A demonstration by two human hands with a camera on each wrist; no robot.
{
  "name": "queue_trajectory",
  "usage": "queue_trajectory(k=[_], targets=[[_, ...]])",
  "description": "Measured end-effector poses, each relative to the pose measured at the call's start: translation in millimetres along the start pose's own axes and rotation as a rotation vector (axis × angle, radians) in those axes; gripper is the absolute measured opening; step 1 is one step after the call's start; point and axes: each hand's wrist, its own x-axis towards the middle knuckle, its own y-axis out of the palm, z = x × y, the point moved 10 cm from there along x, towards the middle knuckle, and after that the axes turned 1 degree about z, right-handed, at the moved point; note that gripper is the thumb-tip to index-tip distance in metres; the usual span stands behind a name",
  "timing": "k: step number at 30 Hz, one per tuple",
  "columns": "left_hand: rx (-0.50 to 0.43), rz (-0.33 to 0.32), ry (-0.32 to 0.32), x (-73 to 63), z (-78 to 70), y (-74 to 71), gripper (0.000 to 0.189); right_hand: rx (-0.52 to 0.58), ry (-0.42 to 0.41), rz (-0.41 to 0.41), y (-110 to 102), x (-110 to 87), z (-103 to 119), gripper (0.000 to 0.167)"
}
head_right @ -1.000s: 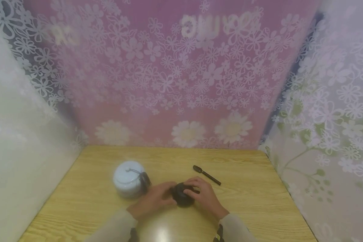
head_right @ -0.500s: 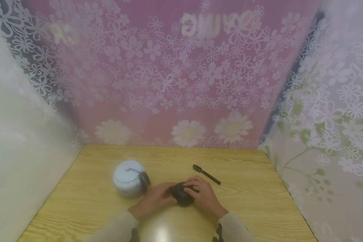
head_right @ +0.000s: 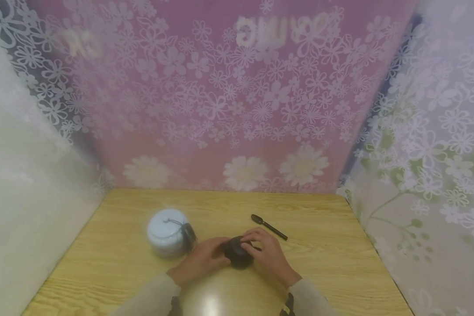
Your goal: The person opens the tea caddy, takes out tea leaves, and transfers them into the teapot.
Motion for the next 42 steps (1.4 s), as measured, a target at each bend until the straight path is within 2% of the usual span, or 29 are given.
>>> queue_trajectory(k=[6,10,16,22,26,30,36,42], targets=[[-0.002,0.005,-0.001,0.0,-0.1,1.3,0.066,0.018,-0.023,-0.008,-12.1,-11.6,9.2,0.017],[0.009,-0.001,0.005,0.6,1.9,2.7,0.066,0.047,0.002,-0.005,-18.4,-20.9,4.2,0.015],[0.008,0.006,-0.006,1.9,4.4,4.1,0.067,0.024,0.015,0.001,-23.5,-37.7,-4.8,0.014],[0.018,0.01,-0.028,1.7,4.6,1.4,0.067,0.003,0.071,0.037,-19.2,-51.6,-13.2,0.013],[0.016,0.015,-0.025,0.9,2.1,0.0,0.067,0.02,0.033,0.056,-15.6,-60.2,-8.5,0.013],[0.015,0.01,-0.015,0.9,1.1,-0.2,0.067,0.048,0.018,0.11,-9.6,-67.4,-7.8,0.009],[0.01,0.006,-0.009,1.0,1.1,0.3,0.067,0.037,-0.038,0.162,-3.7,-75.3,-8.7,0.008],[-0.008,0.02,-0.037,0.9,1.8,2.0,0.067,0.069,-0.02,0.212,0.3,-81.0,-12.5,0.008]])
